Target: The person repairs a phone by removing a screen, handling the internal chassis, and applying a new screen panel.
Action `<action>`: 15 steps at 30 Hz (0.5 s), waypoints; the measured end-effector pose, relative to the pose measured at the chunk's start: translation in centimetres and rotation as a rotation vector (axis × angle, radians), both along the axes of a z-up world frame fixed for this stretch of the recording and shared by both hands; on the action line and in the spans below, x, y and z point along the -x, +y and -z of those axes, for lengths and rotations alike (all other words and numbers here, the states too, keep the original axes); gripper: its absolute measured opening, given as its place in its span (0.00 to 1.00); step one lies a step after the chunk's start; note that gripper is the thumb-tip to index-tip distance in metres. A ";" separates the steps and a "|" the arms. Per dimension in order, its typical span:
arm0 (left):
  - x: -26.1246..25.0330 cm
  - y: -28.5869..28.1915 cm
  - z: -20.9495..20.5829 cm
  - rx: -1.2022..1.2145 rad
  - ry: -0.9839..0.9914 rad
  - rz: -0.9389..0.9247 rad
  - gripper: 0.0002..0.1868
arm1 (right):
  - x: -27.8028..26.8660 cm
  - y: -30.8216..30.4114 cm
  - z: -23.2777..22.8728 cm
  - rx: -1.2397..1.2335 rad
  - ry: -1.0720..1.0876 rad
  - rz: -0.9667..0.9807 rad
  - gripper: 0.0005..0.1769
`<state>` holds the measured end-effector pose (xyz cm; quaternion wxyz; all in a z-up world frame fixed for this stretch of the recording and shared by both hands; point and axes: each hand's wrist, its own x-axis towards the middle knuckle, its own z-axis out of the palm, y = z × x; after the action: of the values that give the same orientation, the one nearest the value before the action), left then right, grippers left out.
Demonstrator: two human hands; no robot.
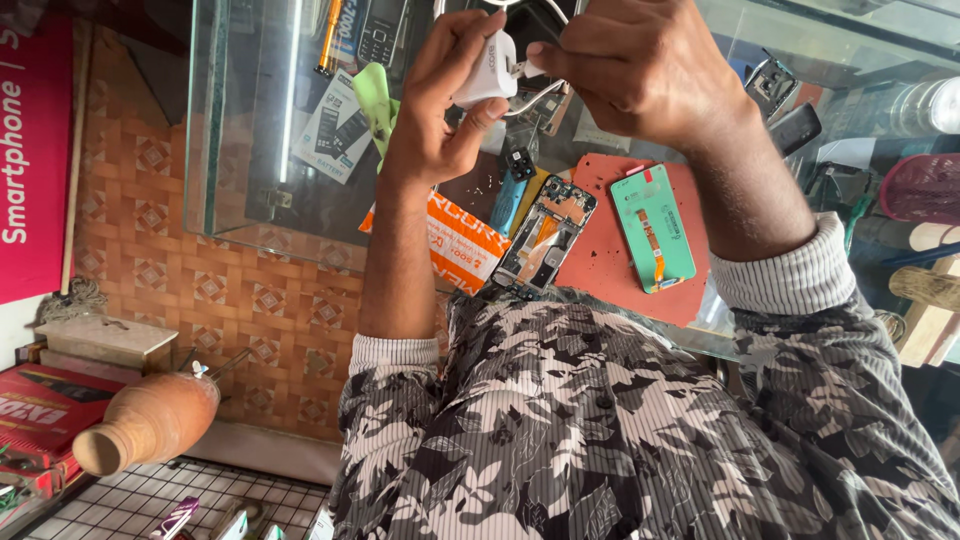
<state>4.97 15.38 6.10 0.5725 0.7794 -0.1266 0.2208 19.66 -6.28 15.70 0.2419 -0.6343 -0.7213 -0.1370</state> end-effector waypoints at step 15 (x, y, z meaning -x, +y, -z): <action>0.1 -0.5 0.6 0.359 0.128 0.253 0.30 | 0.8 0.7 -1.0 -0.021 -0.105 -0.012 0.19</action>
<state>4.89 14.92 5.52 0.7321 0.6551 -0.1456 0.1164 18.90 -5.62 16.70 0.2110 -0.6193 -0.7355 -0.1761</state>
